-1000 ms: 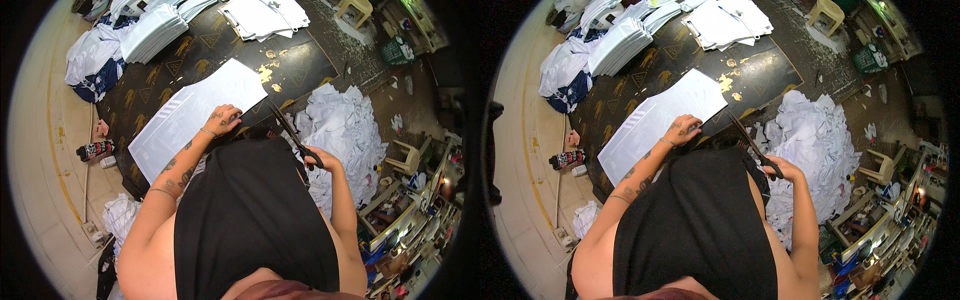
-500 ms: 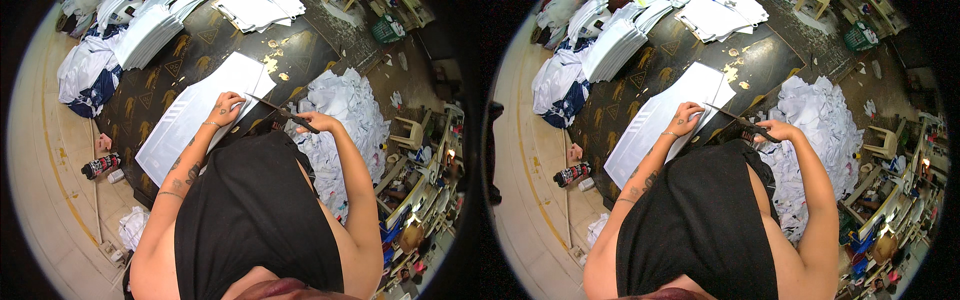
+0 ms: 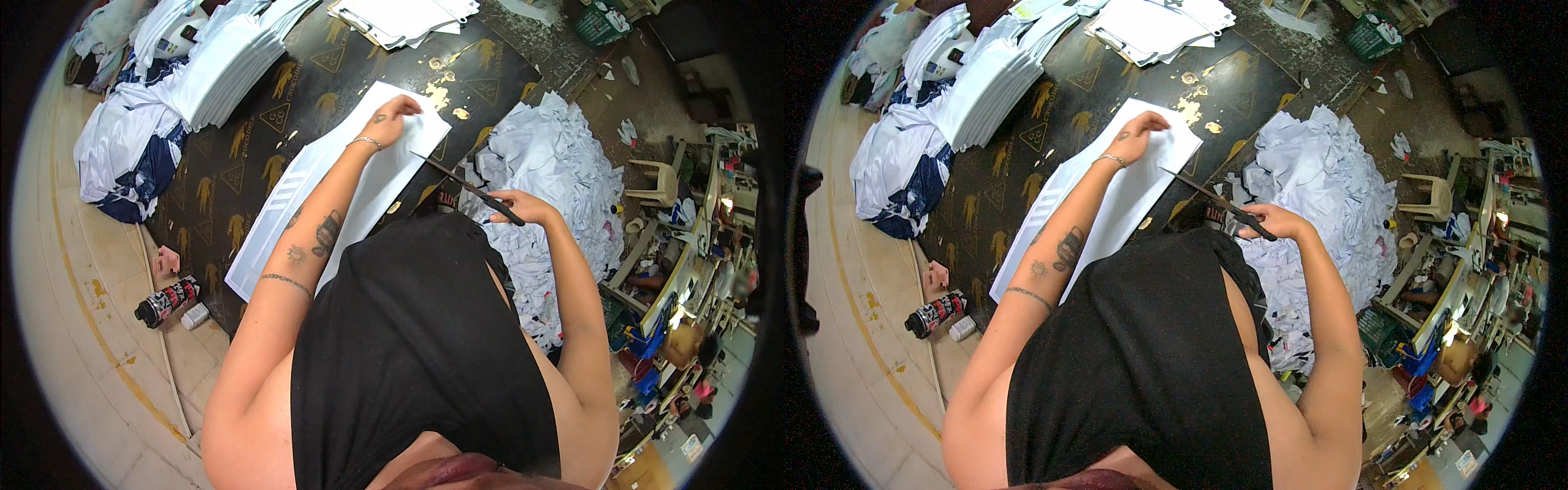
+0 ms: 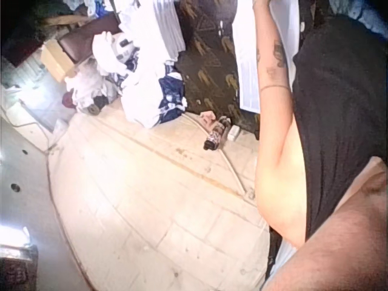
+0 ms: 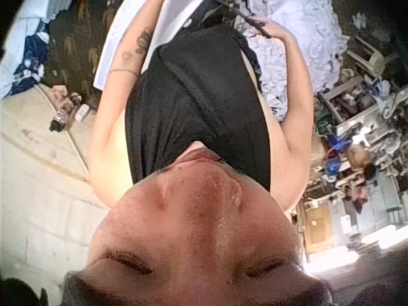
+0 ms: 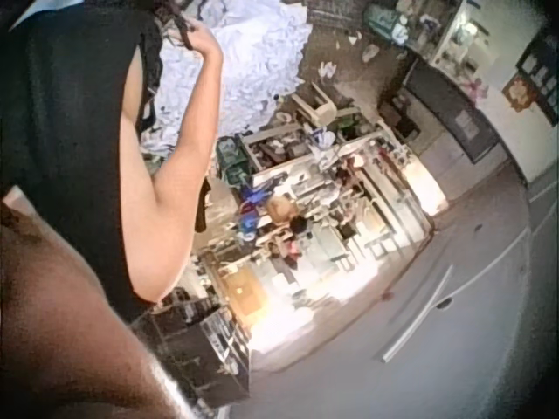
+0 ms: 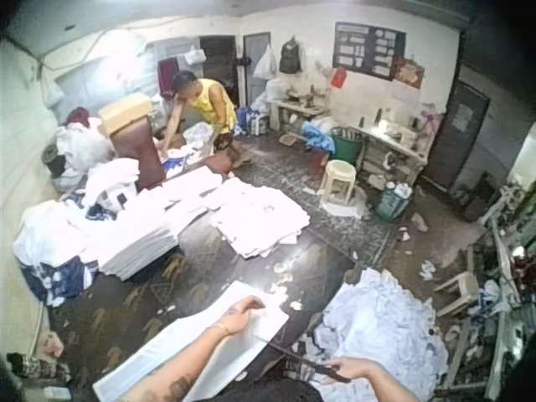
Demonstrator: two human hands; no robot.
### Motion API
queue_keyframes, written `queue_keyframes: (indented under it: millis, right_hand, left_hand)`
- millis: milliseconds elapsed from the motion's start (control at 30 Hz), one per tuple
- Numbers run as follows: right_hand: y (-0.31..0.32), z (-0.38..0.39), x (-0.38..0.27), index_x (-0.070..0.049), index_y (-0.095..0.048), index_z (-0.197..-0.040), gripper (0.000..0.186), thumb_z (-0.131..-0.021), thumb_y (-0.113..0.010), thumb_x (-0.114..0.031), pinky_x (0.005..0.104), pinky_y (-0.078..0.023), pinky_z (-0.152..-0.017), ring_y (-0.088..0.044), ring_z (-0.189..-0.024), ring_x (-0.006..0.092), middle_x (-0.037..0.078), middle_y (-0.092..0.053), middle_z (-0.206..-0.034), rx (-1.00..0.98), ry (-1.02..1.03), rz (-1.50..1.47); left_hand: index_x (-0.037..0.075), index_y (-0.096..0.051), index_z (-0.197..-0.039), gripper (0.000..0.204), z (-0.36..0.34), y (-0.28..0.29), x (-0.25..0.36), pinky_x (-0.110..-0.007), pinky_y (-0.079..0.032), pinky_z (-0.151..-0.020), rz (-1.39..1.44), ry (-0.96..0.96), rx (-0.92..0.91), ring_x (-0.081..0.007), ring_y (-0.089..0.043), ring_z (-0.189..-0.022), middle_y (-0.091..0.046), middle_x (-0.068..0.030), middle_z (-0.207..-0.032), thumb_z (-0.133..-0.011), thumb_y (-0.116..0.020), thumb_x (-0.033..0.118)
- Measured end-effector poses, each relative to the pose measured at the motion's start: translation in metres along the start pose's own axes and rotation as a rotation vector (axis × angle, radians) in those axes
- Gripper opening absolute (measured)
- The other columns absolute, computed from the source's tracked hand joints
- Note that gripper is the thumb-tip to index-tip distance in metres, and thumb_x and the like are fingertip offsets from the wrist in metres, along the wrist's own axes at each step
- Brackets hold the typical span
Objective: The person repeatedly picks up a white t-shirt, lays it flat on a table, and uses shears to cut along the side seams, separating the front and back panels. The cut pieces are stacked on the table as the process continues with multiple shirts.
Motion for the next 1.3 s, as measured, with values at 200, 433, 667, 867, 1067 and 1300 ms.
queue_keyframes:
  millis: [200, 433, 667, 867, 1067, 1300]
  right_hand:
    - [0.024, -0.027, -0.016, -0.004, -0.060, -0.145, 0.088, -0.076, -0.092, -0.048, 0.0301, -0.048, -0.073, -0.056, -0.081, 0.0128, 0.001, -0.063, -0.091, 0.022, -0.040, 0.179]
    - [0.001, -0.035, -0.023, 0.006, -0.055, -0.143, 0.096, -0.071, -0.096, -0.043, 0.0367, -0.055, -0.095, -0.070, -0.106, 0.0246, 0.018, -0.073, -0.118, 0.116, -0.071, 0.053]
    - [-0.100, -0.017, -0.042, 0.001, -0.066, -0.128, 0.088, -0.066, -0.096, -0.053, 0.0360, -0.056, -0.086, -0.074, -0.094, 0.0264, 0.017, -0.077, -0.104, 0.512, -0.234, -0.091]
    - [-0.164, -0.040, -0.075, 0.000, -0.068, -0.109, 0.077, -0.068, -0.091, -0.061, 0.0411, -0.056, -0.084, -0.074, -0.094, 0.0330, 0.020, -0.075, -0.100, 0.705, -0.361, -0.217]
    - [-0.169, -0.069, -0.105, 0.001, -0.067, -0.108, 0.080, -0.069, -0.088, -0.066, 0.0428, -0.056, -0.087, -0.073, -0.098, 0.0355, 0.024, -0.074, -0.102, 0.753, -0.415, -0.218]
    - [-0.147, -0.107, -0.125, 0.003, -0.065, -0.096, 0.062, -0.079, -0.090, -0.052, 0.0314, -0.054, -0.060, -0.066, -0.065, 0.0174, 0.006, -0.065, -0.073, 0.856, -0.225, -0.417]
  left_hand:
    - [0.007, -0.064, -0.108, 0.026, 0.083, 0.026, 0.000, -0.044, -0.042, -0.106, -0.726, -0.106, 0.077, -0.0301, -0.059, -0.118, -0.066, -0.0122, -0.115, -0.084, -0.062, 0.013]
    - [0.011, -0.064, -0.128, 0.065, 0.133, 0.007, -0.004, -0.060, -0.025, -0.115, -0.867, -0.302, 0.091, -0.0334, -0.044, -0.136, -0.052, -0.0145, -0.140, -0.078, -0.074, 0.051]
    - [0.014, -0.062, -0.132, 0.075, 0.134, 0.006, -0.014, -0.066, -0.018, -0.116, -0.888, -0.264, 0.075, -0.0341, -0.041, -0.138, -0.050, -0.0143, -0.142, -0.073, -0.077, 0.058]
    - [0.013, -0.061, -0.129, 0.073, 0.133, 0.007, -0.018, -0.067, -0.015, -0.116, -0.867, -0.295, 0.064, -0.0360, -0.040, -0.138, -0.048, -0.0151, -0.143, -0.075, -0.078, 0.059]
    - [0.011, -0.061, -0.126, 0.068, 0.133, 0.011, -0.017, -0.066, -0.017, -0.116, -0.783, -0.311, 0.047, -0.0364, -0.039, -0.140, -0.048, -0.0172, -0.144, -0.075, -0.079, 0.052]
    - [0.012, -0.061, -0.131, 0.066, 0.138, 0.016, -0.021, -0.063, -0.017, -0.120, -0.735, -0.320, 0.070, -0.0348, -0.038, -0.144, -0.047, -0.0169, -0.147, -0.078, -0.074, 0.049]
Point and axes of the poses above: each hand's wrist, its own z-axis away from the middle knuckle, its own y-axis out of the back of the hand, x = y × z, the point moved 8 cm from there along -z, towards the middle knuckle
